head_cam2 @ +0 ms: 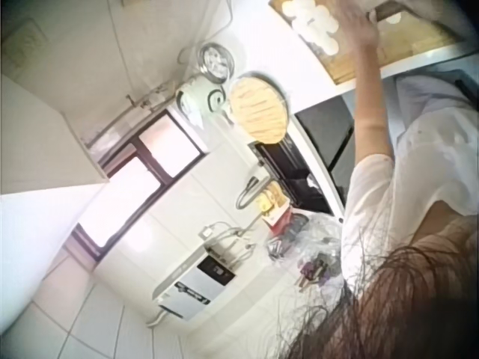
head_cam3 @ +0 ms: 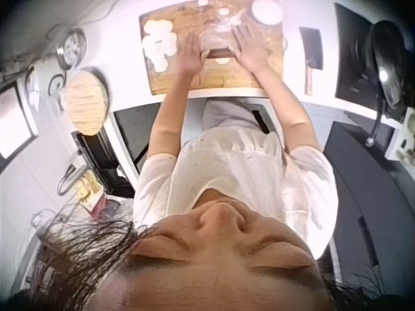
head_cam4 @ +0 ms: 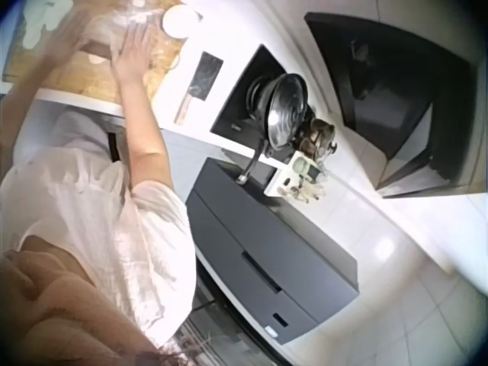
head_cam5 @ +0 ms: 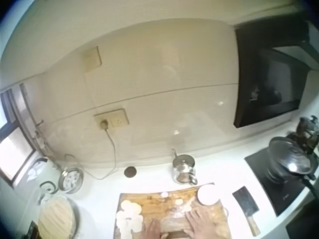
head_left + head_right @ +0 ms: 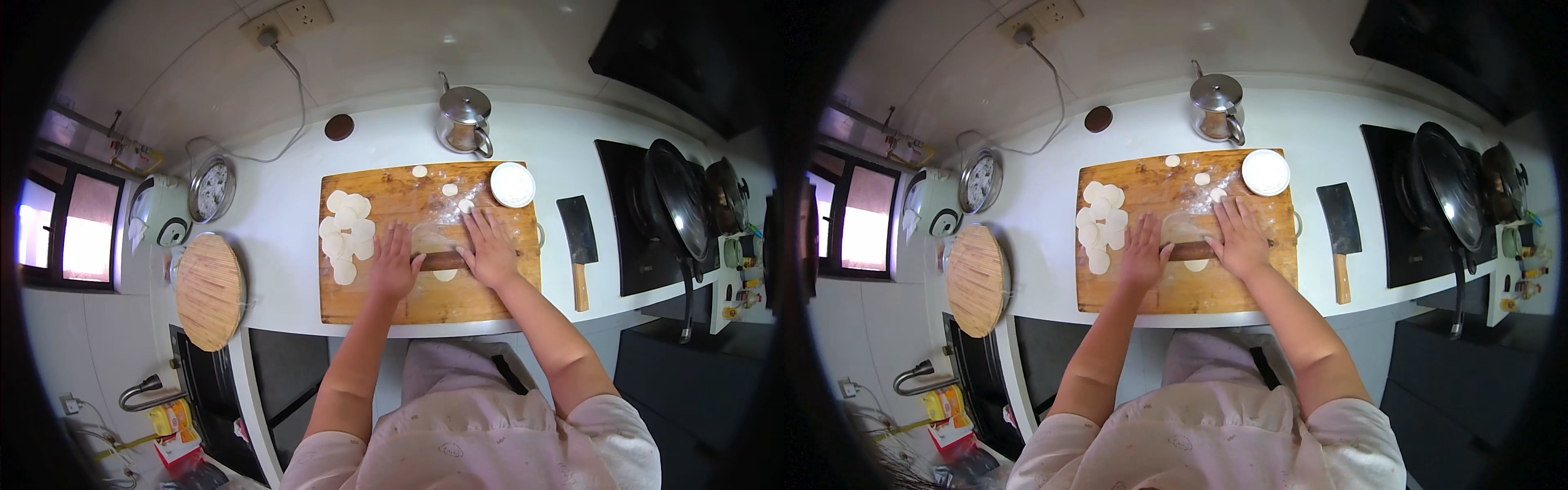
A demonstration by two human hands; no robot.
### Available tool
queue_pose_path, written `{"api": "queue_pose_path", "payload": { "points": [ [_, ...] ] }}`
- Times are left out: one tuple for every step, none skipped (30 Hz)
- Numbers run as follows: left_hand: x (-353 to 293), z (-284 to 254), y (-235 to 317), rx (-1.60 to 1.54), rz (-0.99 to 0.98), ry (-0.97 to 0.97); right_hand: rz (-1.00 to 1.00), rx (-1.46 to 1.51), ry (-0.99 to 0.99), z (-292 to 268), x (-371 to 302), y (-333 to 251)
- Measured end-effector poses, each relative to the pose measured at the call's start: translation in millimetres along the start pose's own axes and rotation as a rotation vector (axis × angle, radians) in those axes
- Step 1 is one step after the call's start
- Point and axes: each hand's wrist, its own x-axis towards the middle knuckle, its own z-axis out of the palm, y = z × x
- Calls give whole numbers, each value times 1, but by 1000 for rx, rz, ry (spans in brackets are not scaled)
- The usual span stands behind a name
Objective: The person repeatedly rolls small dough balls into flat circular discs using a wooden rolling pin on a floured cutting board. They rotate and reposition each piece to achieve an even shape, then stack the finished discs. At the end, the person walks to the refrigerator and opens the door.
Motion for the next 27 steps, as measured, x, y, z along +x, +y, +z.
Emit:
{"api": "queue_pose_path", "payload": {
  "points": [
    [-9,-3,2,-23,34,-39,8,9,-3,-4,-8,-2],
    [-26,-11,6,-45,63,-74,-26,28,-72,-6,-24,-4],
    [-39,-14,6,-63,86,-99,-54,42,-140,-9,-50,-9],
    [-51,-16,6,-80,111,-125,-79,59,-206,-12,-63,-12],
    [-60,-15,3,-90,124,-141,-106,52,-182,-11,-61,-11],
    [-60,-11,1,-93,107,-135,-133,46,-158,-10,-58,-10],
    [-61,-8,0,-95,88,-129,-160,43,-138,-10,-54,-10],
    [-48,-3,-3,-87,43,-99,-156,59,-104,-14,-37,-12],
    [-35,0,-7,-67,15,-65,-135,37,-80,-10,-19,-10],
    [-20,4,-11,-50,-11,-29,-111,9,-50,-4,0,-6],
    [-5,7,-14,-22,-23,8,-87,-17,-23,3,11,-1],
    [3,9,-16,6,-35,46,-57,-29,-21,6,18,4],
    [3,8,-16,14,-29,24,-31,-35,-24,10,24,5],
    [4,8,-15,22,-22,2,-4,-41,-27,12,26,6],
    [4,8,-14,30,-14,-20,-8,-20,-50,11,16,5],
    [-3,2,-10,3,19,-50,-13,-2,-72,3,0,0],
    [-19,-10,-2,-19,49,-80,-21,20,-93,-2,-16,-4],
    [-34,-13,-1,-28,82,-97,-41,44,-129,-5,-35,-8],
    [-47,-15,2,-42,123,-116,-52,65,-166,-7,-57,-11],
    [-59,-15,2,-41,165,-123,-65,88,-204,-8,-69,-12],
    [-58,-11,0,-48,165,-120,-66,87,-180,-6,-69,-12],
    [-56,-12,0,-54,166,-116,-66,84,-157,-4,-69,-11],
    [-53,-12,1,-62,168,-112,-67,82,-133,-2,-66,-10],
    [-41,-8,1,-53,137,-98,-65,59,-89,1,-55,-6],
    [-26,-7,2,-37,112,-69,-38,38,-49,3,-39,-2],
    [-11,-6,2,-22,88,-41,-10,15,-9,5,-23,2],
    [2,-3,2,-5,65,-45,19,-8,31,6,-12,5]
  ]
}}
